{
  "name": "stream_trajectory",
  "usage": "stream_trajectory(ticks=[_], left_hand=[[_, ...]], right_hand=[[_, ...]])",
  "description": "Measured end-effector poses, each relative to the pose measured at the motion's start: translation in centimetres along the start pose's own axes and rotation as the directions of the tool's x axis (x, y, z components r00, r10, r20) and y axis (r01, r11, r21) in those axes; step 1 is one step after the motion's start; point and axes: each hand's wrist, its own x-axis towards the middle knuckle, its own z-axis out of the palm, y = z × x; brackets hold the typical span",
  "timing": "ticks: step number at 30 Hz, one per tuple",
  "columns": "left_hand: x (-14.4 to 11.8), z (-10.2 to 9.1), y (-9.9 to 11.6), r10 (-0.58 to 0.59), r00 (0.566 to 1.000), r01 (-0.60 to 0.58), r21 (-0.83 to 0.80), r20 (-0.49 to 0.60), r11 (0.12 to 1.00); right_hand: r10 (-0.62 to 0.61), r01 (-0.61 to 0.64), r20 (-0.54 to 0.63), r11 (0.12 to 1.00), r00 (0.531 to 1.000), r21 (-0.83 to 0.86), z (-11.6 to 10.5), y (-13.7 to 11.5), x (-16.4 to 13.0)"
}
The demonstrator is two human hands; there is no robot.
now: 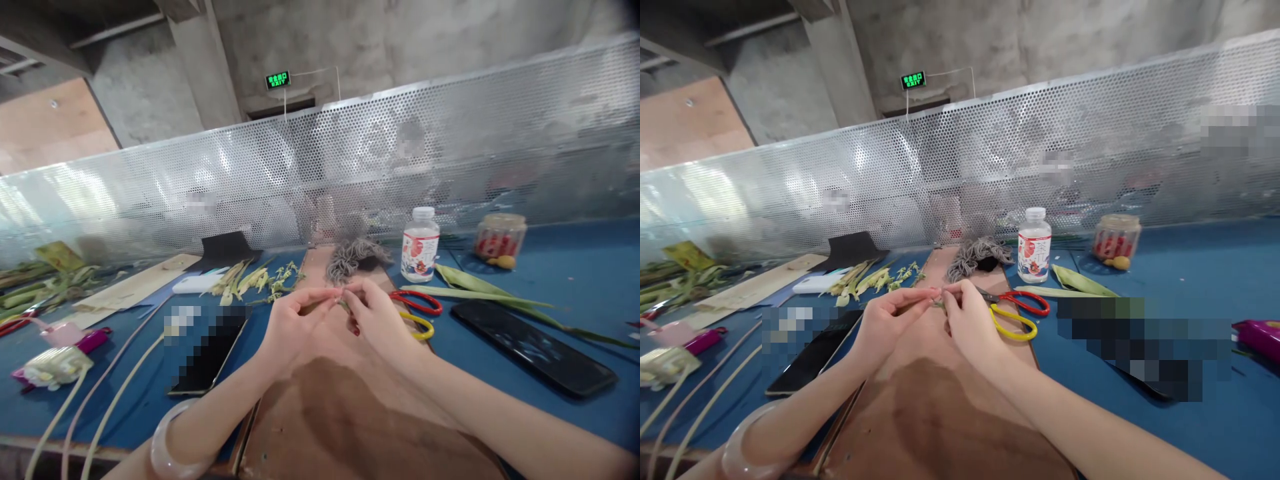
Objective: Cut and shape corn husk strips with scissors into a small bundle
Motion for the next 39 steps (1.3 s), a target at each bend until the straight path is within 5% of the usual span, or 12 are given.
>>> stream_trajectory(ticks=[11,21,27,39], left_hand=[[0.5,0.2,0.2,-0.213,0.977,0.208,-0.201,-0.006,0.957],[0.4,-0.3,0.0,-0.178,0.984,0.179,-0.019,0.018,0.984],[0.3,-0.5,-0.1,-0.206,0.978,0.204,0.064,0.028,0.977],[0.6,-0.5,-0.8,-0.259,0.953,0.272,-0.069,0.156,0.96]], right_hand=[[-0.161,0.149,-0.041,0.966,0.986,-0.209,-0.1,0.8,-0.5],[-0.355,0.339,-0.01,0.9,0.935,-0.273,-0.2,1.4,-0.4],[-0.366,0.364,0.049,0.884,0.929,-0.292,-0.3,1.9,-0.5],[-0.268,0.267,0.029,0.93,0.963,-0.252,-0.2,2.0,-0.2]])
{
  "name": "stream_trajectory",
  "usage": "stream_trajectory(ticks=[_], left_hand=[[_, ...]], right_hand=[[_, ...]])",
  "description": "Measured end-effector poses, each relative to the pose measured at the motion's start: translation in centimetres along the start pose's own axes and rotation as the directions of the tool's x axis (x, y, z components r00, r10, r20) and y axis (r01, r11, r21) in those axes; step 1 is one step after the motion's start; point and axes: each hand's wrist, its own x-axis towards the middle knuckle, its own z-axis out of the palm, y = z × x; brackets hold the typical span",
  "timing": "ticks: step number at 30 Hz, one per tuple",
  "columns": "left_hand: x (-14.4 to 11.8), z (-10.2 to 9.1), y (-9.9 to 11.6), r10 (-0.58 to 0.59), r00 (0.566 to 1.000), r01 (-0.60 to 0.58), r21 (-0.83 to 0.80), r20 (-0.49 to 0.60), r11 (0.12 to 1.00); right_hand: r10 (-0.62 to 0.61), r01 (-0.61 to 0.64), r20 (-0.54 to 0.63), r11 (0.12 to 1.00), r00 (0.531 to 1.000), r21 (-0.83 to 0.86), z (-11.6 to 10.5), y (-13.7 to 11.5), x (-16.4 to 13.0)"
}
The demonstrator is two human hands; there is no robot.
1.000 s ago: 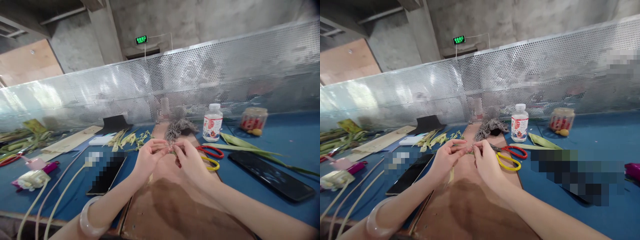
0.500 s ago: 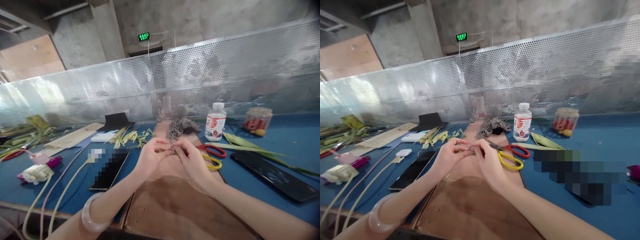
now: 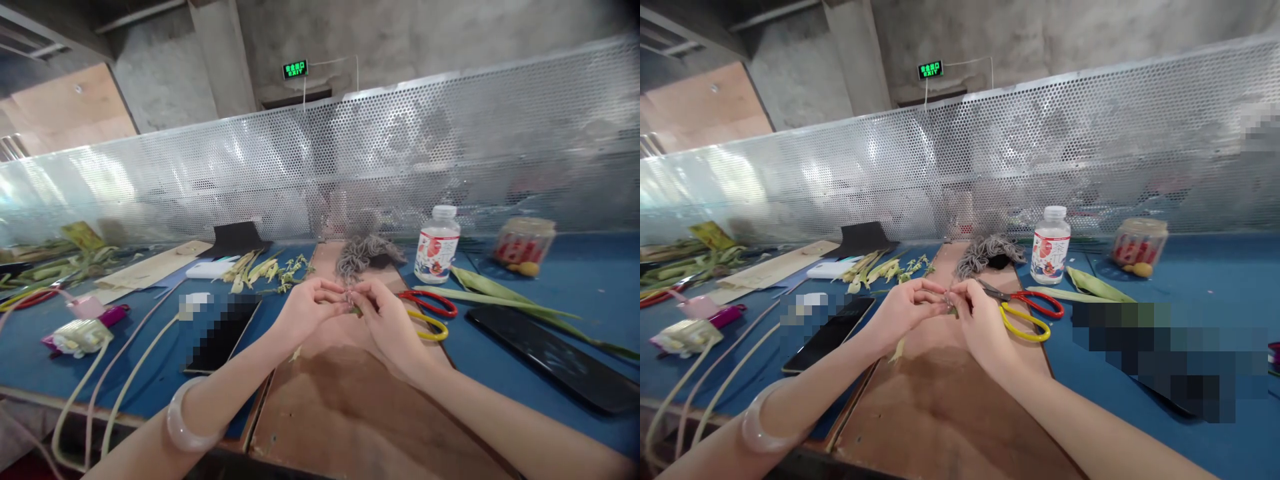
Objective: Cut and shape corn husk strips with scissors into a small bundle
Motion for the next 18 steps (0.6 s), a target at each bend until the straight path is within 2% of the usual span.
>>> stream_trajectory(ticks=[8,15,18], left_hand=[[-0.27,-0.19,0.82,-0.021,0.999,0.018,0.084,0.036,0.996],[-0.16,-0.15,0.67,0.003,0.999,-0.004,-0.031,-0.055,1.0],[-0.09,-0.16,0.8,0.003,0.996,-0.007,-0.044,-0.093,0.999]], right_hand=[[-0.054,0.057,0.031,0.993,0.998,-0.103,-0.1,-0.57,0.1],[-0.023,0.018,-0.045,0.994,0.999,-0.106,-0.56,-0.92,0.46],[-0.061,0.057,-0.019,0.983,0.998,-0.177,-0.99,-0.93,0.65]])
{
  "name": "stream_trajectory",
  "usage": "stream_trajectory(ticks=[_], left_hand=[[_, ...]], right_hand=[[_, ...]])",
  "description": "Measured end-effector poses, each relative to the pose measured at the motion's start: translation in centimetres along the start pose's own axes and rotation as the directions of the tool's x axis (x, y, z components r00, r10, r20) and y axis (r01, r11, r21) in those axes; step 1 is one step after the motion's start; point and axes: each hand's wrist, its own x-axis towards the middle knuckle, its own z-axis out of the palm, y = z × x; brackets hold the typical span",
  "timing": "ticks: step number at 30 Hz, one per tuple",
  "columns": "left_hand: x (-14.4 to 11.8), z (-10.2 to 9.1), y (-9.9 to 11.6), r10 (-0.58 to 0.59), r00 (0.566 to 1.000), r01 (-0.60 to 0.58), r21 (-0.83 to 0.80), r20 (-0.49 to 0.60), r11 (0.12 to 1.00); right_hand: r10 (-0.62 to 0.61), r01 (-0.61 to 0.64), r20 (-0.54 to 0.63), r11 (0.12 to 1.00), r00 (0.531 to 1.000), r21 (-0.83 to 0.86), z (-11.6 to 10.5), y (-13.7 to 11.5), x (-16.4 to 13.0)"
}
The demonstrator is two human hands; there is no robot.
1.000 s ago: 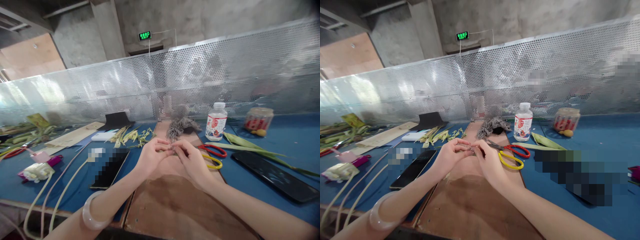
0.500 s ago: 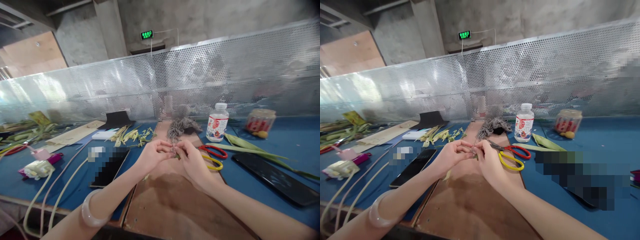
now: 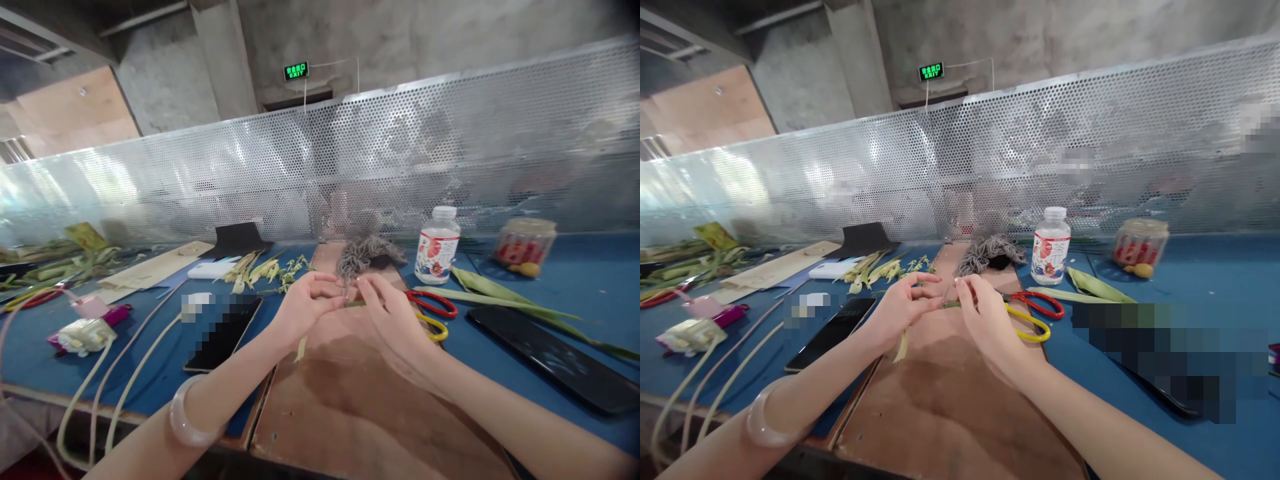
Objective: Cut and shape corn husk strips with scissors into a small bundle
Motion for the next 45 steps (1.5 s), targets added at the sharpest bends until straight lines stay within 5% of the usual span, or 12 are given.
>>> stream_trajectory(ticks=[6,14,18,38,45], left_hand=[[0.15,-0.3,-0.07,0.0,0.999,-0.001,-0.022,-0.034,1.0],[0.38,-0.47,-0.17,0.065,0.997,-0.064,0.058,-0.029,0.996],[0.4,-0.56,0.03,0.147,0.989,-0.141,0.164,-0.026,0.976],[0.52,-0.2,-0.49,0.168,0.985,-0.167,0.056,-0.024,0.984],[0.16,-0.21,0.06,0.14,0.99,-0.14,0.005,0.012,0.99]], right_hand=[[-0.032,0.033,0.133,0.999,0.991,-0.003,0.02,-0.01,0.04],[0.023,-0.033,0.109,0.995,0.994,0.093,0.27,-0.19,-0.13],[-0.032,0.027,0.084,0.998,0.996,0.058,0.17,-0.32,-0.2],[-0.197,0.198,0.028,0.979,0.98,-0.056,0.42,0.08,-0.31],[-0.419,0.426,0.083,0.867,0.904,-0.258,0.26,0.29,0.12]])
